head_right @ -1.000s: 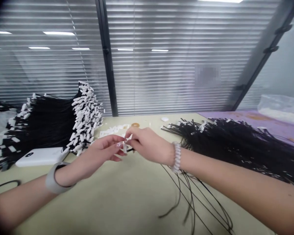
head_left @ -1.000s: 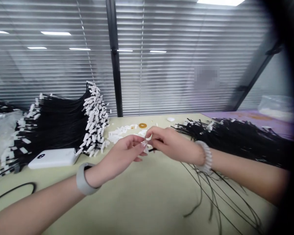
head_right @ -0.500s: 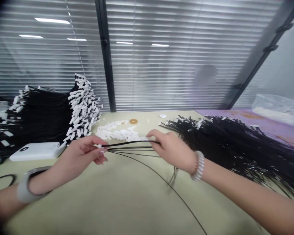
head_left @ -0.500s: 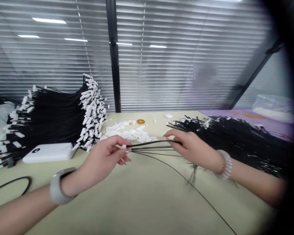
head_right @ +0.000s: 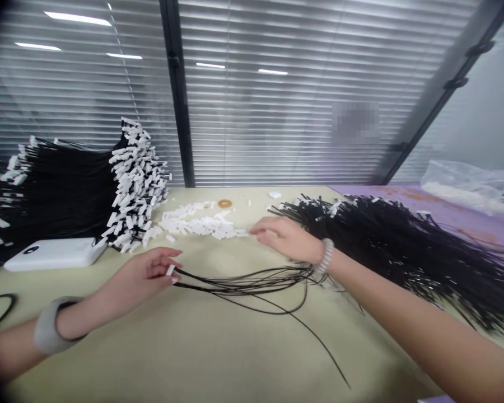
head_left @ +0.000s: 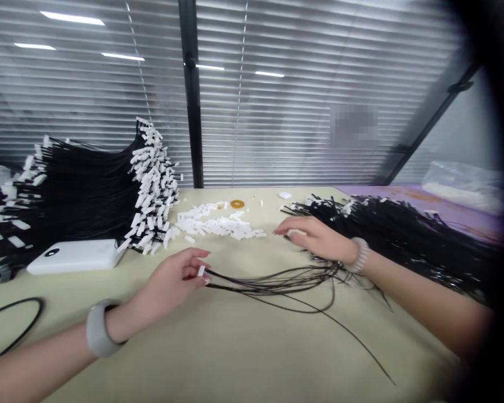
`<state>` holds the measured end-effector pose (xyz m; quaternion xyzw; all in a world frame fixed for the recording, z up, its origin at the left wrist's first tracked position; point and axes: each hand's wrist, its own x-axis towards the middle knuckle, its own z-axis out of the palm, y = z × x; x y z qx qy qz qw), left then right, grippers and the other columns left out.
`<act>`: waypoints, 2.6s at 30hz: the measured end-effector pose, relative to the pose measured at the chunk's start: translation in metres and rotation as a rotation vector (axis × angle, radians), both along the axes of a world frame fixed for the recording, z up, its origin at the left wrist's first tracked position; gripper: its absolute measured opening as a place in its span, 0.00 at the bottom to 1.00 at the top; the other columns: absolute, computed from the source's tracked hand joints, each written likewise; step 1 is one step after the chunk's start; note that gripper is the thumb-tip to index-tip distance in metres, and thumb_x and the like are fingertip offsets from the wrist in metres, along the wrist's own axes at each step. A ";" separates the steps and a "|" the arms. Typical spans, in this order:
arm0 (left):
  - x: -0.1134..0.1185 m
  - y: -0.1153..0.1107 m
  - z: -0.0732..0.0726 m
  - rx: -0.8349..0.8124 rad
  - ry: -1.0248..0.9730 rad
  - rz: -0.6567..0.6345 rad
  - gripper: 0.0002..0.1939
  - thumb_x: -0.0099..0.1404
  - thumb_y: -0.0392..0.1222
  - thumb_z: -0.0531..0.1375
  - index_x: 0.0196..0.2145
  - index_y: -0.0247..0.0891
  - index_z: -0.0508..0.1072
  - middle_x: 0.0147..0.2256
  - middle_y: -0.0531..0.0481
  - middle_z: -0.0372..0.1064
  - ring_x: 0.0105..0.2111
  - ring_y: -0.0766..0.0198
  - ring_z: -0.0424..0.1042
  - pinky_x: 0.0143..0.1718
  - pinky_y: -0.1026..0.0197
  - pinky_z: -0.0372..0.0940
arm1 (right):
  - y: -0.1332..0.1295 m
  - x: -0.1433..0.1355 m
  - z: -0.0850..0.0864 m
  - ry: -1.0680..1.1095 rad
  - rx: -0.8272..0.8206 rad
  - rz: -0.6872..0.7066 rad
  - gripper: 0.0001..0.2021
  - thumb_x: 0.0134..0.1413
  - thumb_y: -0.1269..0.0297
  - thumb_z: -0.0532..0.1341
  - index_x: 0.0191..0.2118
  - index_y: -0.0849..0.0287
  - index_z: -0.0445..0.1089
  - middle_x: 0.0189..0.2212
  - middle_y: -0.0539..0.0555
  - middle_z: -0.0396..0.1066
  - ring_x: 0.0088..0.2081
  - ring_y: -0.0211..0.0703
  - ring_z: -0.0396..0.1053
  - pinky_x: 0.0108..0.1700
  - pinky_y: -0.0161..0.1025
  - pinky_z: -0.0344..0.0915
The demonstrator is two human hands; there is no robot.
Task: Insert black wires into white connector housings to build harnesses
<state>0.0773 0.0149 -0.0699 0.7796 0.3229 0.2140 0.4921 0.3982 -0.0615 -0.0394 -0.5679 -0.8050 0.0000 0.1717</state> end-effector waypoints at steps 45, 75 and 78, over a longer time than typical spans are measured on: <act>0.009 -0.023 -0.012 0.006 -0.001 -0.030 0.07 0.64 0.43 0.51 0.36 0.38 0.64 0.28 0.54 0.64 0.25 0.69 0.67 0.25 0.66 0.63 | 0.047 -0.103 -0.002 0.684 -0.285 0.202 0.09 0.50 0.67 0.59 0.39 0.59 0.64 0.31 0.50 0.68 0.33 0.35 0.67 0.36 0.34 0.64; 0.012 -0.019 -0.014 -0.190 -0.021 0.003 0.09 0.61 0.45 0.56 0.33 0.36 0.63 0.27 0.53 0.64 0.29 0.64 0.70 0.30 0.62 0.67 | 0.023 -0.132 -0.003 0.829 -0.364 0.115 0.06 0.42 0.65 0.65 0.27 0.62 0.73 0.22 0.49 0.71 0.24 0.31 0.65 0.24 0.27 0.60; 0.011 -0.020 -0.013 -0.198 -0.035 0.010 0.10 0.60 0.46 0.56 0.33 0.36 0.63 0.28 0.53 0.64 0.29 0.64 0.71 0.30 0.62 0.68 | 0.023 -0.132 -0.003 0.821 -0.369 0.122 0.08 0.42 0.62 0.64 0.27 0.62 0.73 0.23 0.50 0.72 0.25 0.32 0.66 0.25 0.28 0.60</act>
